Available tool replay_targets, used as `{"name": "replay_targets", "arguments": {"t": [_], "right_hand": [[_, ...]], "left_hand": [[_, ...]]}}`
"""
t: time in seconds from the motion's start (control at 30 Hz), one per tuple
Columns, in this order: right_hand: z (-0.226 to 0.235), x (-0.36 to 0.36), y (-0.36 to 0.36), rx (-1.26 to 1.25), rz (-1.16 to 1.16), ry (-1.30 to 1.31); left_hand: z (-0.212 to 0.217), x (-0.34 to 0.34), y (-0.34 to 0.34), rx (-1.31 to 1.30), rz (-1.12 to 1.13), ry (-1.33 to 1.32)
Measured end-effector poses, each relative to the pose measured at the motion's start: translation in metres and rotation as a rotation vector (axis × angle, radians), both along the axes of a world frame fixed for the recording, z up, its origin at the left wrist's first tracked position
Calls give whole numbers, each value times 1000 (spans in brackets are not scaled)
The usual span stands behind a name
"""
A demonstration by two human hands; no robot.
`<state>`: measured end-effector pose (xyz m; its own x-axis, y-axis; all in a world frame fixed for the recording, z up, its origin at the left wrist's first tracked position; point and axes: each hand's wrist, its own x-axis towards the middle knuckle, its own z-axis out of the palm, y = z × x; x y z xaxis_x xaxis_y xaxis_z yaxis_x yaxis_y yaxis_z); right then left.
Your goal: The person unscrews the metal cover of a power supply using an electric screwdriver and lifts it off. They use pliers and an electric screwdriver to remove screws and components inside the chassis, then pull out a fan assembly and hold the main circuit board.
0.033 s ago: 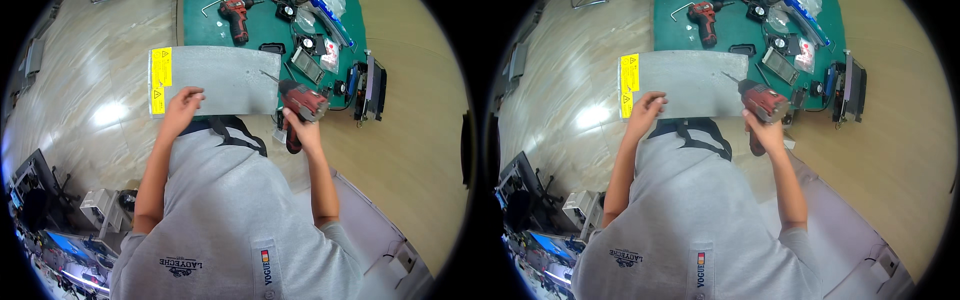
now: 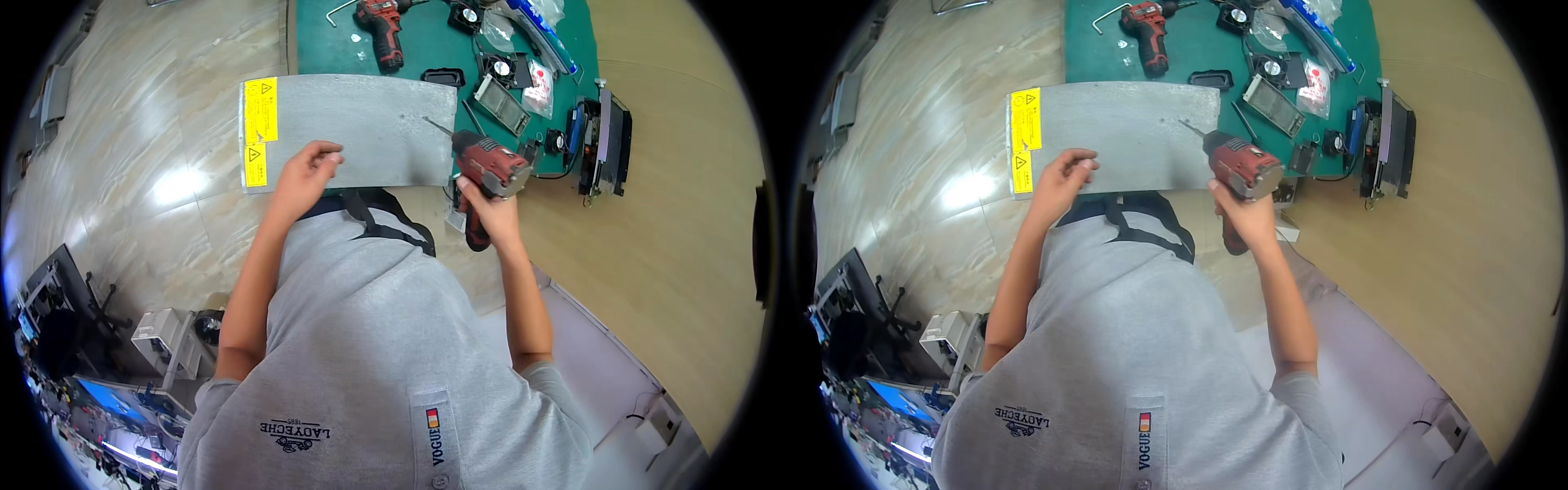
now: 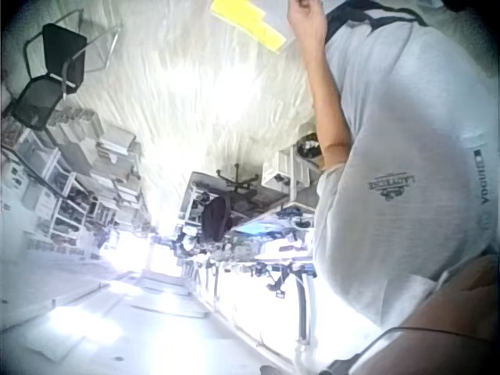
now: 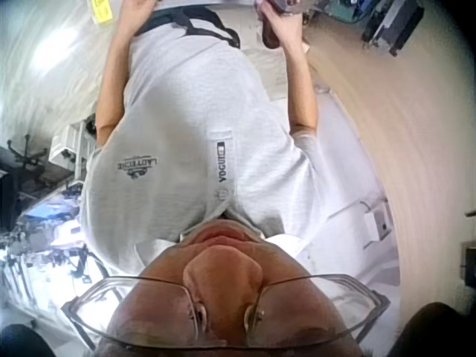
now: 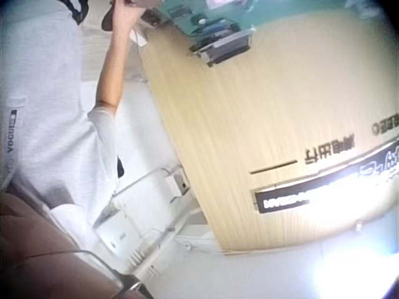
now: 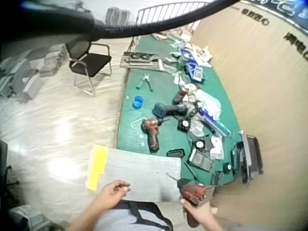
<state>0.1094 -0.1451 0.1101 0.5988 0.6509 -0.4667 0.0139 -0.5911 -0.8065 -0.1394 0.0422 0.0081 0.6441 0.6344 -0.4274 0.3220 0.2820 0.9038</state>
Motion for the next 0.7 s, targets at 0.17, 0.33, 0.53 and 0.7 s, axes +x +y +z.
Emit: {"name": "replay_targets", "arguments": {"t": [0.17,0.33,0.53,0.7], "right_hand": [[-27,14,-15,18,-2,-55],[-41,30,-15,-168,68,-75],[-52,36,-14,-177,58,-66],[-54,39,-14,-183,77,-84]], "left_hand": [[13,47,-20,135,-258,91],[5,45,-29,148,-232,127],[-5,36,-32,173,-167,172],[0,39,-33,191,-160,190]]}}
